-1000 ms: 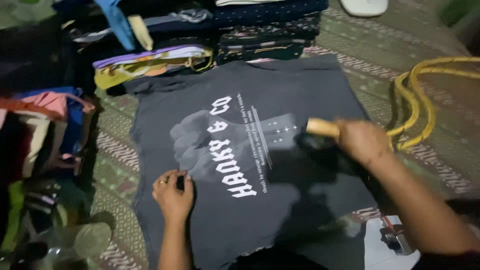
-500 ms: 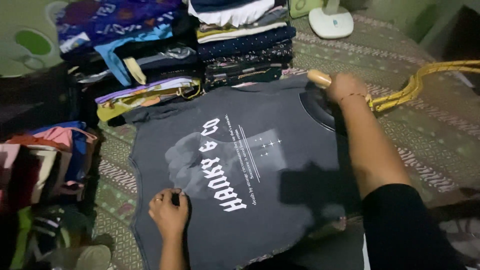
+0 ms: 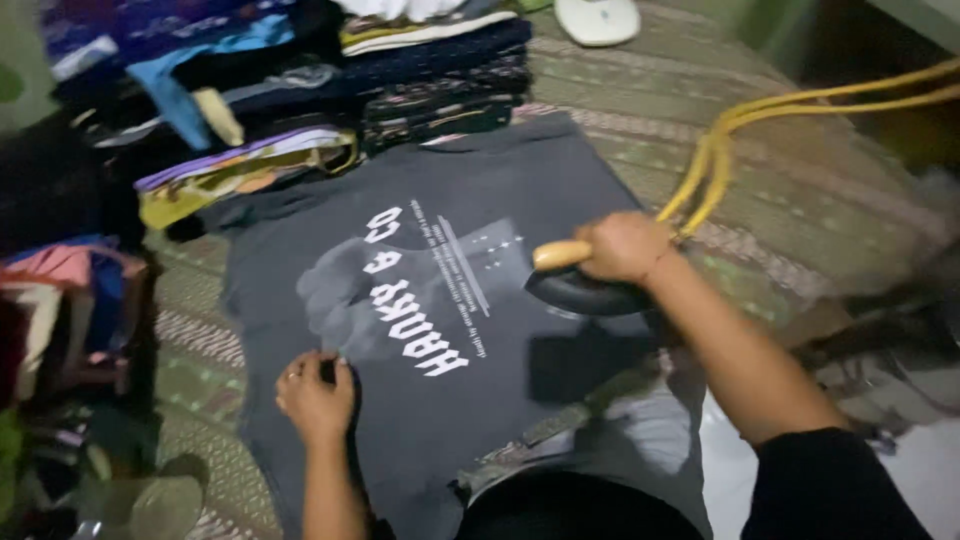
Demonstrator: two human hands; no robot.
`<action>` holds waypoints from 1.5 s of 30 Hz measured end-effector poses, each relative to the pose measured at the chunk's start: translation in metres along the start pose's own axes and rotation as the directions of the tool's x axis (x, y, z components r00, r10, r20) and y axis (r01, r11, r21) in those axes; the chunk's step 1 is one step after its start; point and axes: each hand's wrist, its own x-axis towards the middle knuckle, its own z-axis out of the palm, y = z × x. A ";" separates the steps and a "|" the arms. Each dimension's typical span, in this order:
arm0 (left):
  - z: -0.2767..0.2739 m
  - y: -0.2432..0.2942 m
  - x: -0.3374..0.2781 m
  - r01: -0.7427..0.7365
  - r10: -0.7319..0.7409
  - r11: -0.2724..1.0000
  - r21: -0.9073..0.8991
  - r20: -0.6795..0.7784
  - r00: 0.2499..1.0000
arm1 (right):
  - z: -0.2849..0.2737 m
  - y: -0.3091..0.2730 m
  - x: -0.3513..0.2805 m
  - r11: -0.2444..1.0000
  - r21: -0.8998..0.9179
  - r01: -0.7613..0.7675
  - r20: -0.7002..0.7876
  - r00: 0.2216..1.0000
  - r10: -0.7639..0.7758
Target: The person takes a dark gray t-shirt from a laundry basket and lays it on a patterned ironing board. They smooth the fabric with their hands and then use a traditional charcoal iron to press the shirt, moving the iron back and forth across the surface.
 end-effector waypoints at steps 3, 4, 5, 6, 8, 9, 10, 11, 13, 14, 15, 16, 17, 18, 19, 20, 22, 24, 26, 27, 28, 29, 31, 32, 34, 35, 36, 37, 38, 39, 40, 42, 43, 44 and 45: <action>0.007 -0.011 -0.003 -0.043 0.043 0.999 0.020 -0.004 0.999 | 0.004 -0.034 -0.029 0.996 -0.070 0.056 -0.084 0.995 -0.062; 0.011 -0.015 -0.005 -0.044 0.044 0.998 0.034 -0.004 0.999 | 0.009 -0.042 -0.036 0.995 -0.052 0.087 -0.071 0.993 -0.090; 0.016 -0.020 -0.005 -0.043 0.044 0.998 0.049 -0.009 0.999 | 0.014 -0.050 -0.039 0.992 -0.034 0.120 -0.062 0.991 -0.122; 0.007 -0.009 0.002 -0.053 0.053 0.998 0.042 -0.014 0.998 | 0.005 -0.056 -0.042 0.993 -0.037 0.110 -0.069 0.991 -0.113; -0.014 0.012 0.005 -0.122 0.118 0.988 -0.092 -0.042 0.992 | -0.009 -0.070 -0.054 0.987 0.049 0.152 0.017 0.988 -0.153; -0.017 0.019 0.000 -0.122 0.120 0.988 -0.090 -0.029 0.992 | -0.006 -0.068 -0.053 0.987 0.056 0.148 0.027 0.988 -0.149; -0.020 0.025 -0.003 -0.163 0.162 0.978 -0.128 -0.017 0.987 | -0.004 -0.066 -0.050 0.980 0.077 0.181 -0.023 0.983 -0.180; -0.021 0.033 0.000 -0.206 0.206 0.964 -0.167 -0.014 0.978 | -0.003 -0.063 -0.042 0.972 0.093 0.215 -0.083 0.975 -0.208; -0.017 0.046 -0.009 -0.215 0.224 0.961 -0.174 0.038 0.974 | -0.007 -0.052 -0.022 0.980 0.088 0.177 -0.057 0.983 -0.173; -0.015 0.052 -0.015 -0.219 0.238 0.958 -0.183 0.086 0.968 | -0.008 -0.047 -0.012 0.987 0.077 0.143 -0.032 0.989 -0.141; -0.017 0.057 -0.016 -0.215 0.235 0.961 -0.175 0.109 0.966 | -0.005 -0.036 0.000 0.986 0.093 0.142 -0.013 0.990 -0.141; -0.018 0.061 -0.016 -0.164 0.188 0.979 -0.119 0.237 0.953 | -0.002 -0.025 0.014 0.993 0.083 0.088 -0.033 0.996 -0.085; -0.014 0.069 -0.012 -0.118 0.133 0.991 -0.063 0.345 0.929 | -0.003 -0.010 0.033 0.997 0.063 0.035 -0.065 0.997 -0.031; -0.012 0.067 -0.012 -0.116 0.130 0.991 -0.061 0.353 0.927 | 0.001 0.004 0.048 0.997 0.066 0.035 -0.057 0.998 -0.032; -0.012 0.065 -0.012 -0.132 0.150 0.988 -0.076 0.316 0.937 | 0.004 0.017 0.063 1.000 -0.006 -0.020 -0.073 0.997 0.020; -0.012 0.063 -0.014 -0.149 0.169 0.985 -0.091 0.278 0.946 | 0.008 0.030 0.077 0.994 -0.077 -0.077 -0.093 0.993 0.069; -0.012 0.061 -0.017 -0.178 0.193 0.981 -0.078 0.254 0.948 | 0.004 0.048 0.097 0.991 -0.004 -0.131 -0.069 0.989 0.130; -0.009 0.061 -0.017 -0.208 0.218 0.976 -0.070 0.211 0.953 | 0.003 0.064 0.115 0.981 0.058 -0.185 -0.059 0.980 0.188; -0.007 0.060 -0.016 -0.202 0.215 0.976 -0.082 0.205 0.955 | 0.011 0.075 0.129 0.970 0.060 -0.234 -0.134 0.961 0.240; -0.008 0.061 -0.014 -0.201 0.214 0.976 -0.081 0.206 0.955 | 0.007 0.074 0.128 0.970 0.060 -0.234 -0.133 0.962 0.240; -0.009 0.062 -0.013 -0.182 0.197 0.980 -0.085 0.231 0.953 | 0.004 0.073 0.127 0.972 0.061 -0.228 -0.112 0.966 0.233; -0.010 0.062 -0.013 -0.162 0.181 0.983 -0.091 0.260 0.949 | 0.003 0.073 0.124 0.973 0.061 -0.224 -0.088 0.970 0.229; -0.013 0.064 -0.013 -0.192 0.213 0.975 -0.110 0.232 0.949 | 0.005 0.073 0.110 0.983 0.034 -0.182 -0.051 0.982 0.184; -0.013 0.065 -0.013 -0.223 0.245 0.967 -0.126 0.199 0.949 | 0.006 0.073 0.104 0.991 0.009 -0.137 -0.017 0.990 0.137; -0.029 0.079 -0.013 -0.249 0.283 0.949 -0.195 0.177 0.943 | -0.009 0.058 0.069 0.995 0.003 -0.103 0.033 0.994 0.103; -0.033 0.088 -0.007 -0.277 0.320 0.923 -0.265 0.132 0.938 | -0.021 0.054 0.055 0.998 -0.008 -0.067 0.065 0.996 0.067; -0.042 0.114 -0.009 -0.284 0.329 0.919 -0.274 0.136 0.935 | -0.015 0.053 0.044 0.997 -0.009 -0.080 0.067 0.995 0.080; -0.049 0.141 -0.009 -0.321 0.416 0.846 -0.425 0.151 0.897 | -0.011 0.054 0.034 0.999 -0.043 -0.015 0.056 0.998 0.017; -0.056 0.167 -0.011 -0.341 0.501 0.750 -0.567 0.150 0.852 | -0.006 0.055 0.024 0.996 -0.078 0.050 0.048 0.998 -0.046; -0.054 0.199 -0.017 -0.329 0.501 0.751 -0.573 0.167 0.849 | 0.001 0.061 0.026 0.996 -0.074 0.046 0.067 0.997 -0.041; -0.053 0.231 -0.023 -0.416 0.687 0.622 -0.663 0.207 0.696 | 0.008 0.066 0.027 0.990 -0.131 0.059 0.012 0.998 -0.058; -0.024 0.280 -0.051 -0.461 0.836 0.475 -0.750 0.220 0.503 | 0.003 0.060 0.029 0.980 -0.183 0.072 -0.043 0.996 -0.081; 0.005 0.304 -0.070 -0.603 0.888 0.397 -0.692 0.125 0.442 | -0.015 0.057 0.032 0.997 -0.065 0.031 0.047 0.999 -0.028; 0.034 0.330 -0.088 -0.728 0.931 0.309 -0.613 0.038 0.364 | -0.033 0.054 0.034 0.999 0.050 -0.021 0.141 0.990 0.014; 0.066 0.353 -0.099 -0.732 0.931 0.305 -0.609 0.029 0.364 | -0.027 0.054 0.041 0.999 0.043 -0.021 0.134 0.991 0.015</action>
